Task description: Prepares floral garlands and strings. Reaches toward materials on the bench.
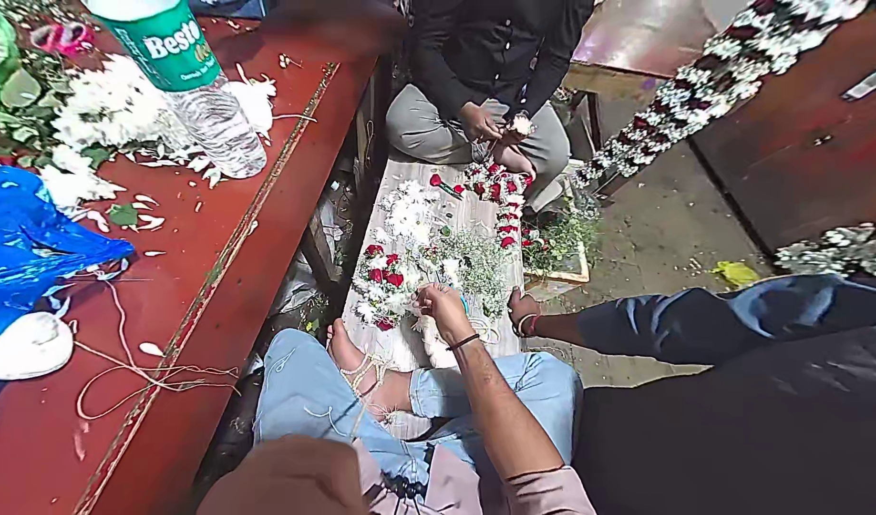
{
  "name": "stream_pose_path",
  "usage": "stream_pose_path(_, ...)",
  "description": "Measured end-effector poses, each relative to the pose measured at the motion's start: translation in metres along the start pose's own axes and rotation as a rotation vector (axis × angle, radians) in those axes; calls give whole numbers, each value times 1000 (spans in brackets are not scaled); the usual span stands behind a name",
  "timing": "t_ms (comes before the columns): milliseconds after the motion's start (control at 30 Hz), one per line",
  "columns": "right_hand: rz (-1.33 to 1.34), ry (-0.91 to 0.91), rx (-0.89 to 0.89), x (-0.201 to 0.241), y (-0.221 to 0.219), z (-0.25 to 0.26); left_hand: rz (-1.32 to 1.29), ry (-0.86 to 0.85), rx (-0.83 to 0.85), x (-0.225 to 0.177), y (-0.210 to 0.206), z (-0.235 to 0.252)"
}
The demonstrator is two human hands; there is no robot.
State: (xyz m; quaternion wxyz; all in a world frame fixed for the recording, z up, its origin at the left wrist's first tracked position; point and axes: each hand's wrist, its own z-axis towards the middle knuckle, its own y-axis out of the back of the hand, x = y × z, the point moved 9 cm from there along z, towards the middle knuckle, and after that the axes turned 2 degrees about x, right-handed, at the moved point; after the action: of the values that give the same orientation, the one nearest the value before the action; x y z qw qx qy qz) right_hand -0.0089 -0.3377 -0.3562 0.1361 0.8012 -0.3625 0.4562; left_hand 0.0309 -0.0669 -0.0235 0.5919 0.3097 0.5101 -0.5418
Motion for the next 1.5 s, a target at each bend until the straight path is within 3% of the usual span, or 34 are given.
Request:
stream_pose_path(100,84,31,67,35,-18,2,76,3,-105,34,8,2)
stream_pose_path(200,-18,138,122,68,-28,-10,239,63,-263,75,30,3)
stream_pose_path(400,-139,287,258,99,-36,-54,232,351,-366,168,59,-13)
stream_pose_path(467,-156,269,279,83,-34,-58,329,477,-366,206,71,-19)
stream_pose_path(533,-316,147,169,33,-21,-48,439,597,-351,247,77,-31)
stream_pose_path(600,-291,75,171,6,-14,-45,543,635,-309,278,89,-28)
stream_pose_path(767,-160,-26,108,-27,19,-58,683,765,-302,316,104,-26)
stream_pose_path(867,-179,-82,194,-41,12,-67,796,822,-301,336,114,-7)
stream_pose_path(967,-150,-109,318,-50,-5,-80,886,1032,-270,354,116,16)
stream_pose_path(1100,-117,-142,278,-66,1,-81,901,1289,-271,387,119,22)
stream_pose_path(1167,-113,-144,243,-69,8,-78,812,1273,-303,402,123,19)
stream_pose_path(1300,-100,-126,225,-68,11,-73,454,1074,-480,415,131,11)
stream_pose_path(1500,-170,-105,227,-73,5,-65,298,841,-569,381,140,14)
